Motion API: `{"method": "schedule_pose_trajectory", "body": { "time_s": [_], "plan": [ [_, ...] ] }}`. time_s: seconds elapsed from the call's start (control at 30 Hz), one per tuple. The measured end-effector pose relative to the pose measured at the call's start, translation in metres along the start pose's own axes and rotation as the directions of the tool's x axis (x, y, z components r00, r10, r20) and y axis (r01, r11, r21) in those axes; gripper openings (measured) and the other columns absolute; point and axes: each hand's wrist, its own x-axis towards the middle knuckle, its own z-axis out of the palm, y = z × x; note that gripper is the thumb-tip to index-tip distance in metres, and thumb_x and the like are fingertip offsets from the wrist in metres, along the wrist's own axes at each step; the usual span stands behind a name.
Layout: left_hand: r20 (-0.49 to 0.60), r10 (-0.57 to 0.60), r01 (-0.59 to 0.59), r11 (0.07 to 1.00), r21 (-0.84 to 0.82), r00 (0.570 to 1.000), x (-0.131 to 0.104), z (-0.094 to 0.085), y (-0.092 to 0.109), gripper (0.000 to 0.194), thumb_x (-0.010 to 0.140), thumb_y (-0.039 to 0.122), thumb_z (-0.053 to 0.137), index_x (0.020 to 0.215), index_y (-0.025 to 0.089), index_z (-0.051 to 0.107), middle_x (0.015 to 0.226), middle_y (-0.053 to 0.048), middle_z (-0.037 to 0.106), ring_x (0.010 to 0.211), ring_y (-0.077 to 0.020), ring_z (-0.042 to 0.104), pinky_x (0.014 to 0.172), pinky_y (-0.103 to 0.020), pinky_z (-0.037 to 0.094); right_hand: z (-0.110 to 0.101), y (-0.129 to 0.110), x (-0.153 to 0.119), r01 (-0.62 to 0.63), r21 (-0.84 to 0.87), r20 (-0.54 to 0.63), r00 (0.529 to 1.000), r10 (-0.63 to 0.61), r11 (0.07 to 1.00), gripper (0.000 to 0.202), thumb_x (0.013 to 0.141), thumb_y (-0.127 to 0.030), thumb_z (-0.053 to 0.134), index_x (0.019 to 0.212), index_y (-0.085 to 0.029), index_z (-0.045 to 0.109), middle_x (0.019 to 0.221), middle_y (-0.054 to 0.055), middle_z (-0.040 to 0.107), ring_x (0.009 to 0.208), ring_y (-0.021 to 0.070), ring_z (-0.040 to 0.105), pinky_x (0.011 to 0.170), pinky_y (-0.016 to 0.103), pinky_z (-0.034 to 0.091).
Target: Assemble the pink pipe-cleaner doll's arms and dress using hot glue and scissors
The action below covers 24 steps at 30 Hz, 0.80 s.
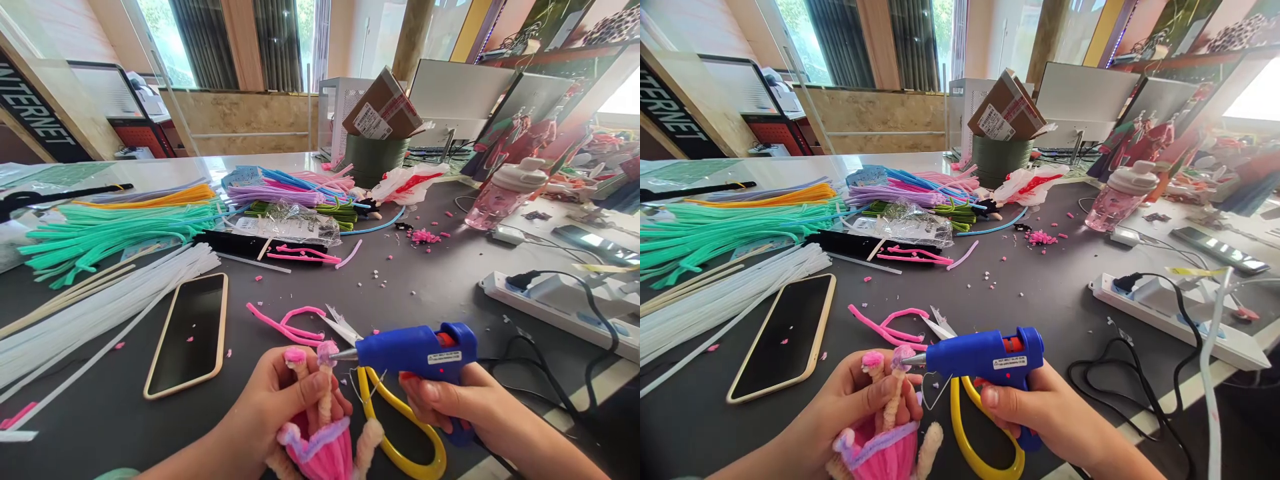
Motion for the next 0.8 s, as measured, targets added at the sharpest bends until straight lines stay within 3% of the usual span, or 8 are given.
{"method": "schedule_pose_trajectory", "body": {
  "time_s": [0.33,0.8],
  "plan": [
    [0.104,0.025,-0.022,0.999,-0.031,0.994,0.007,-0.007,-0.003,0.027,0.059,0.034,0.083,0.064,0.013,0.067,0.058,-0.007,0.071,0.062,-0.0185,0.067,0.065,-0.028,0.054,0.005,-0.004,-0.003,-0.036,0.008,-0.055,0.998,0.036,0.999,0.049,0.061,-0.059,0.074,0.066,-0.016,0.052,0.055,-0.005,0.039,0.051,0.0074,0.028,0.052,0.025,0.025],
    [0.053,0.019,-0.016,0.999,-0.046,0.998,0.006,-0.004,-0.004,0.030,0.056,0.034,0.084,0.063,0.012,0.066,0.058,-0.006,0.071,0.056,-0.0156,0.066,0.057,-0.023,0.054,0.011,-0.007,-0.009,-0.057,-0.040,-0.204,0.978,0.048,0.998,0.046,0.057,-0.058,0.076,0.068,-0.017,0.059,0.055,-0.004,0.043,0.053,0.0083,0.031,0.051,0.025,0.028]
  ]
}}
